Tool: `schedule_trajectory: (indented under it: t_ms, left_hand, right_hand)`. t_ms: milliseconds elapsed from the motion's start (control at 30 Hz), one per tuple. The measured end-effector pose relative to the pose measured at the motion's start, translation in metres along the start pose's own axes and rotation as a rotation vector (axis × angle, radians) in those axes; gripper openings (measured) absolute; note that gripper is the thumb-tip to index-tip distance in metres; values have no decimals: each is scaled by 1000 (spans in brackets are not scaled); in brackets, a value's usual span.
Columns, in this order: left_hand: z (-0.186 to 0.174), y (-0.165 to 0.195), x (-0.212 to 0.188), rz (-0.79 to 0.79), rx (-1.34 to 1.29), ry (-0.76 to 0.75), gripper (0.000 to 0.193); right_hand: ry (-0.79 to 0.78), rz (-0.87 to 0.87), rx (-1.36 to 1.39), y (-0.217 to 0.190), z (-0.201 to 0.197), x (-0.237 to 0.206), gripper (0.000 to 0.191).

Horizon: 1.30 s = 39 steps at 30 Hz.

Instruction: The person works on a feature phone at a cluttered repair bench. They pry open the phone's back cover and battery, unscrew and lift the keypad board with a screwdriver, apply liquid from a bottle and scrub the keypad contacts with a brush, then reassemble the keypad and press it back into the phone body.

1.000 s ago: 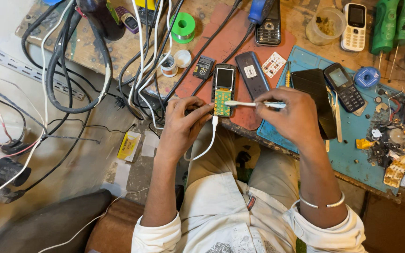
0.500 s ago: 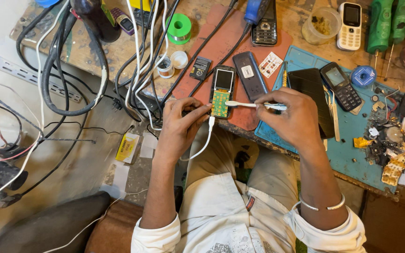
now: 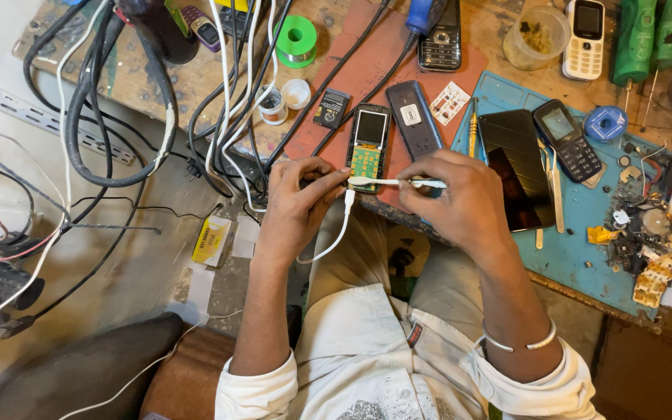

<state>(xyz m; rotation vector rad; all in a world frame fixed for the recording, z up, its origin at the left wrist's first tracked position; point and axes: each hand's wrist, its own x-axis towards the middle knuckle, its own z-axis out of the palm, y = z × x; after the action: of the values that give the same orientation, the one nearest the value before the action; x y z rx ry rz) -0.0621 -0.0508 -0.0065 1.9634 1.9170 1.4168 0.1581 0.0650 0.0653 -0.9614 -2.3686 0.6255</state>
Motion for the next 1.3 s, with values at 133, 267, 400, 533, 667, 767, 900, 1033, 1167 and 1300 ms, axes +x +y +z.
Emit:
schedule_trajectory:
  t_ms: [133,267,400,533,667,767,900,1033,1167,1300]
  left_hand:
    - [-1,0,1,20,15,0,33]
    - [-1,0,1,4,-18,-1,33]
    - [-1,-1,2,6,-20,-9,34]
    - [0,-1,1,18,-15,7,32]
    - [1,-2,1,11,-15,12,31]
    - [0,-2,0,15,-4,3,31]
    - [1,-2,0,5,-19,1,30]
    - [1,-2,0,-6,-22,-2,31]
    - [1,-2,0,7,-16,-4,31]
    - [1,-2,0,7,-20,-4,31]
  right_hand:
    - [-6,-23,-28,-3,-2,2,12]
    - [-31,15,-99,-9,0,3,18]
    - [-40,-5,-55,-3,-10,4,16]
    - [-16,126,-51,5,-10,7,18]
    - [-110,244,35,5,-1,8,19]
    - [71,50,-22,5,4,12,17]
    - [20,36,-6,8,7,16,16]
    - [47,18,-8,10,12,19,15]
    - [52,76,-59,10,10,21,16]
    - [27,184,-52,11,-3,17,17]
